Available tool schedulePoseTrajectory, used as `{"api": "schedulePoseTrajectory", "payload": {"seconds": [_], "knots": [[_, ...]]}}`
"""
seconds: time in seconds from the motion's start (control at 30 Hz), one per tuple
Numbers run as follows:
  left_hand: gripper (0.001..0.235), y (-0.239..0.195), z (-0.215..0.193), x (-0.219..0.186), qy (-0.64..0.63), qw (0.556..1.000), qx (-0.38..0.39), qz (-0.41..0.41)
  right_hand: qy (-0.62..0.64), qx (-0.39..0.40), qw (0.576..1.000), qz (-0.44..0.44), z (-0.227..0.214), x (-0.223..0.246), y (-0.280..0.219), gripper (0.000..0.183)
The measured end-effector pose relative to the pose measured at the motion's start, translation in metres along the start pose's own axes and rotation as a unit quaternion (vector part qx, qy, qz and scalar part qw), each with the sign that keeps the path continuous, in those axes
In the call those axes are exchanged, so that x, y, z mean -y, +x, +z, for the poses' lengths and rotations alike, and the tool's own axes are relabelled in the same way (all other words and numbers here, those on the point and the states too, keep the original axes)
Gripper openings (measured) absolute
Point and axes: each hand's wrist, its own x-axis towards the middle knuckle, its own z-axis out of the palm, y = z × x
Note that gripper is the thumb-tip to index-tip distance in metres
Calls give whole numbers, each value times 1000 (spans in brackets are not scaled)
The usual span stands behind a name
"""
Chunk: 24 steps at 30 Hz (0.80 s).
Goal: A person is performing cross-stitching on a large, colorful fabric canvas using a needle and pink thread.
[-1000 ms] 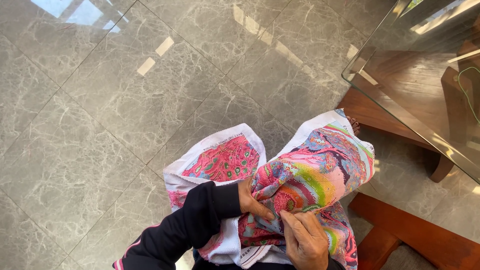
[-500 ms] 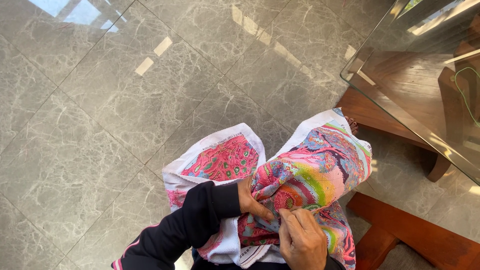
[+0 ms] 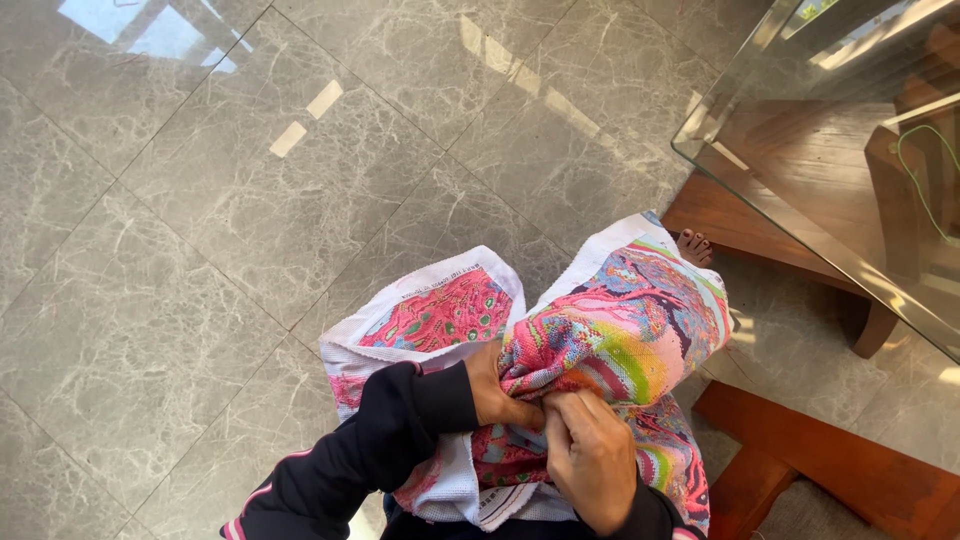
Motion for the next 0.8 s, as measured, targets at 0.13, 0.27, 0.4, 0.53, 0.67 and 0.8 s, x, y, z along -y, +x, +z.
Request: {"api": "schedulePoseTrajectory", "payload": {"seconds": [0.13,0.27,0.4,0.53,0.67,0.8], "knots": [[28,1,0,4,2,1000,-3,10,111,-9,993,38,-2,0,8,8],[42,3,-8,-6,-30,999,24,-17,53,-22,997,51,-4,-17,-12,19],[57,5,-13,-15,-12,998,61,-14,19,-84,996,13,-25,-16,-28,28],[46,4,-9,-20,-80,990,101,-50,59,-125,988,62,-29,-17,-31,10],[62,2,-7,-16,-53,994,95,-18,60,-78,995,-3,-9,-11,-25,28],[44,-1,-4,-2,-58,996,67,-5,66,-98,992,-41,4,3,-17,10]]}}
